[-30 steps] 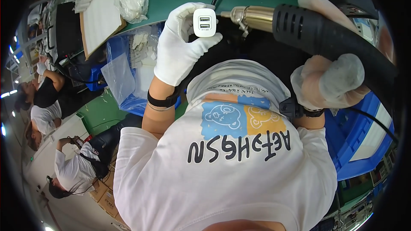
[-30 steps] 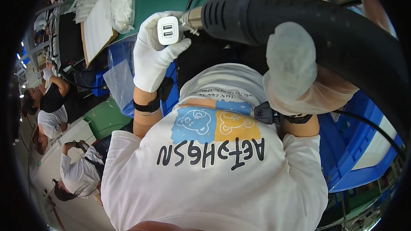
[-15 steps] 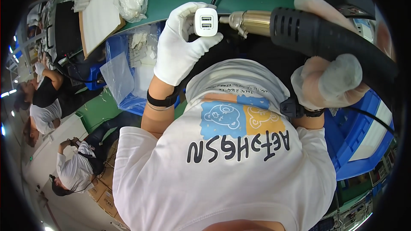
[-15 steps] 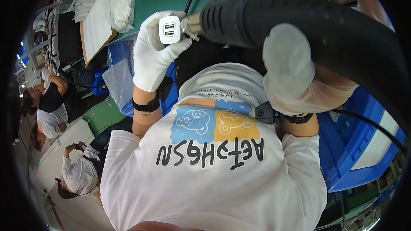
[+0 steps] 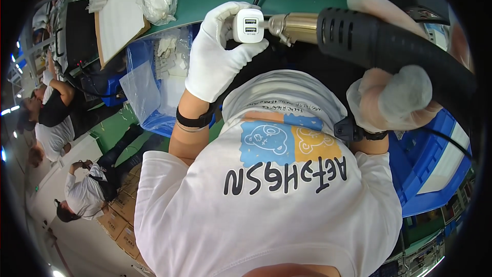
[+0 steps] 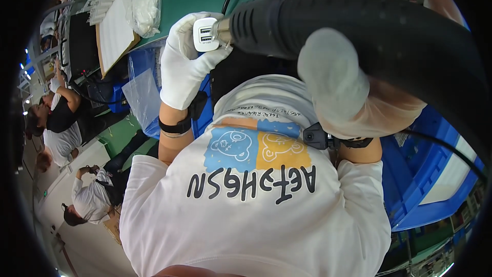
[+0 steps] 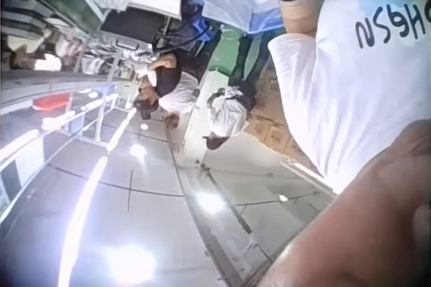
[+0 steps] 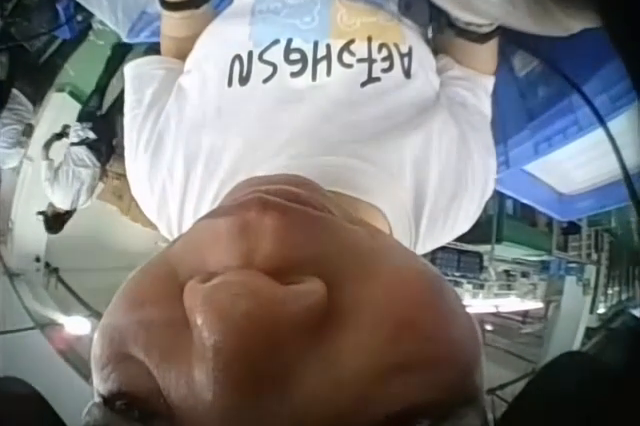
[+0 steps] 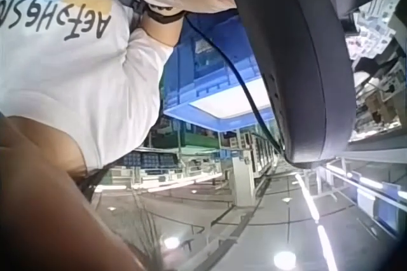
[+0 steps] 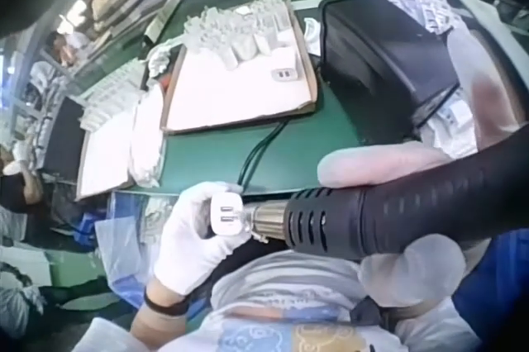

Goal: The person picks up a power adapter from a tray, applies heat to the USB port area with a heat gun, and then sets it back down.

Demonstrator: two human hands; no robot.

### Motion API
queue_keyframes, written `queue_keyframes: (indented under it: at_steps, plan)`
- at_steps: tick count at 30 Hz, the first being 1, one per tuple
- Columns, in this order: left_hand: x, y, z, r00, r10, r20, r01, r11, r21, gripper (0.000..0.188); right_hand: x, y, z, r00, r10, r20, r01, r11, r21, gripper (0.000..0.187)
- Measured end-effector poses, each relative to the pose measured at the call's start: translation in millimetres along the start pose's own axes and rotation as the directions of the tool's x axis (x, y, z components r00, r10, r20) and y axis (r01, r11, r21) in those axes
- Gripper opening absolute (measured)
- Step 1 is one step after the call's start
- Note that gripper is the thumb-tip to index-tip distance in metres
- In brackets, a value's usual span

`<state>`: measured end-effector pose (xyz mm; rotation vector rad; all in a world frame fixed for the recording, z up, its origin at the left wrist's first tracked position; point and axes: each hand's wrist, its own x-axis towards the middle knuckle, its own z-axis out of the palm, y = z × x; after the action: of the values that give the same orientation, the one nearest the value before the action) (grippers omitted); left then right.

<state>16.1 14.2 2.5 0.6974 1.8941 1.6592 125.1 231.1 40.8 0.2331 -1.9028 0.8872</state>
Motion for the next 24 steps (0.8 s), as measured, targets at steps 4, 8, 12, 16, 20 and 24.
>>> queue_keyframes:
  at_steps: [4, 8, 12, 16, 20, 24]
  plan:
    - [-0.1, -0.5, 0.5, 1.000, 0.007, 0.004, -0.007, 1.000, -0.016, 0.061, -1.9, -0.8, -4.2, 0.999, -0.005, 0.033, 0.006, 1.000, -0.019, 0.056]
    - [-0.3, -0.5, 0.8, 1.000, -0.002, -0.007, 0.002, 1.000, 0.003, 0.061, -3.3, -4.1, -8.1, 0.998, -0.009, 0.065, 0.012, 0.999, -0.039, 0.056]
    - [0.7, -2.1, 0.8, 1.000, 0.010, -0.002, -0.010, 1.000, -0.023, 0.060, -3.5, -7.2, -10.0, 0.995, -0.012, 0.099, 0.018, 0.998, -0.059, 0.056]
    - [0.3, -2.7, -0.1, 0.999, 0.041, -0.007, -0.041, 0.999, -0.019, 0.060, -8.3, -6.2, -22.0, 0.991, -0.016, 0.135, 0.026, 0.997, -0.074, 0.056]
    - [1.7, 0.0, 1.5, 1.000, 0.022, -0.003, -0.022, 0.999, -0.032, 0.059, -8.0, -11.3, -24.3, 0.986, -0.019, 0.169, 0.035, 0.995, -0.096, 0.057]
    - [1.5, 0.2, 2.8, 1.000, 0.025, -0.010, -0.026, 0.997, -0.069, 0.059, -7.2, -6.6, -23.1, 0.979, -0.022, 0.202, 0.046, 0.993, -0.113, 0.057]
